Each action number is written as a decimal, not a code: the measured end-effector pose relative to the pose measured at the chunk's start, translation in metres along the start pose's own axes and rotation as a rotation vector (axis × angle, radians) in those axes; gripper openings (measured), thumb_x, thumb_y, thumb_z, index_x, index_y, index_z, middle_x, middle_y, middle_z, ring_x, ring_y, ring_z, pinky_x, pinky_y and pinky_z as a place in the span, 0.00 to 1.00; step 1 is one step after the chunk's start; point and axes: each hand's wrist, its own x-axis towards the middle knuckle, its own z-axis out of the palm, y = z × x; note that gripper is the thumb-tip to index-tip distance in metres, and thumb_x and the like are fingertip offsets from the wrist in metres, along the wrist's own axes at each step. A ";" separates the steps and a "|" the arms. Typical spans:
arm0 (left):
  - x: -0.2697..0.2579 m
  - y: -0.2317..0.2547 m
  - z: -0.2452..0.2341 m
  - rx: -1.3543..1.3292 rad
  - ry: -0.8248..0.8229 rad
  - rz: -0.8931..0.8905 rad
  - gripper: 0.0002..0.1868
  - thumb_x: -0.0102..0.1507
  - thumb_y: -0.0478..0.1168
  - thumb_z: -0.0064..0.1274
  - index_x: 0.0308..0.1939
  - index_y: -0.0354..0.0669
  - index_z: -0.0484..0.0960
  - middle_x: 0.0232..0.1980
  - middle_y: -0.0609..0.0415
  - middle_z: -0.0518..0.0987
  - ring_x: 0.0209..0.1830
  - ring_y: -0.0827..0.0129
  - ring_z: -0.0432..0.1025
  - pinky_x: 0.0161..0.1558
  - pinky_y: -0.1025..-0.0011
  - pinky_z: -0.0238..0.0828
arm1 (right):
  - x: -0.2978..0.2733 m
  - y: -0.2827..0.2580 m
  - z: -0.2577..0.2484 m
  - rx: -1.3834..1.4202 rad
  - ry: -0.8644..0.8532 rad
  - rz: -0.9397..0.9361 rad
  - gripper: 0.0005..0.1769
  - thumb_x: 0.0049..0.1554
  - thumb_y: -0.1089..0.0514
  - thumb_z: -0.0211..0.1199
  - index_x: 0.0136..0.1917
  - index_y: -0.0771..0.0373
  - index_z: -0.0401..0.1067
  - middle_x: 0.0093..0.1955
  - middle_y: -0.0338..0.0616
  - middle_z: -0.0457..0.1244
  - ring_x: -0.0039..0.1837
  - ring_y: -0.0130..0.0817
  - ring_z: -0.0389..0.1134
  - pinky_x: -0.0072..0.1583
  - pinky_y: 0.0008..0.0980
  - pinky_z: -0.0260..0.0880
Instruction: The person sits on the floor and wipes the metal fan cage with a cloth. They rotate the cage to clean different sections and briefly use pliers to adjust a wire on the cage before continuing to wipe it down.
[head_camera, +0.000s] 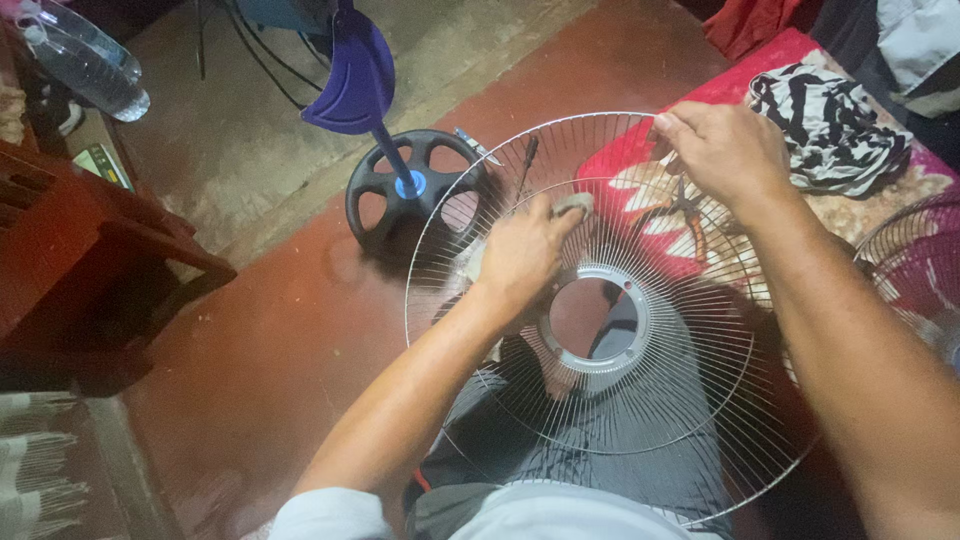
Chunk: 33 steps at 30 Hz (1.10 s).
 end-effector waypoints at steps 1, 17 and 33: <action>0.005 -0.001 -0.002 -0.007 0.011 0.011 0.25 0.63 0.35 0.46 0.65 0.55 0.76 0.48 0.43 0.76 0.41 0.51 0.79 0.40 0.54 0.77 | 0.000 -0.001 -0.001 0.003 0.012 0.004 0.19 0.67 0.37 0.53 0.55 0.43 0.81 0.45 0.43 0.71 0.50 0.51 0.71 0.53 0.50 0.68; -0.025 -0.023 -0.027 -0.063 -0.029 -0.300 0.28 0.54 0.37 0.55 0.58 0.63 0.80 0.48 0.42 0.75 0.42 0.44 0.77 0.42 0.50 0.74 | 0.001 -0.005 -0.002 0.021 0.004 -0.005 0.19 0.67 0.37 0.53 0.56 0.44 0.81 0.47 0.42 0.72 0.51 0.50 0.72 0.53 0.48 0.69; -0.040 -0.031 -0.002 0.099 -0.041 -0.210 0.19 0.60 0.39 0.49 0.56 0.46 0.78 0.45 0.40 0.76 0.32 0.45 0.78 0.32 0.51 0.76 | -0.001 0.005 -0.001 -0.013 -0.053 0.065 0.20 0.67 0.36 0.52 0.53 0.43 0.82 0.46 0.44 0.72 0.52 0.49 0.72 0.55 0.48 0.68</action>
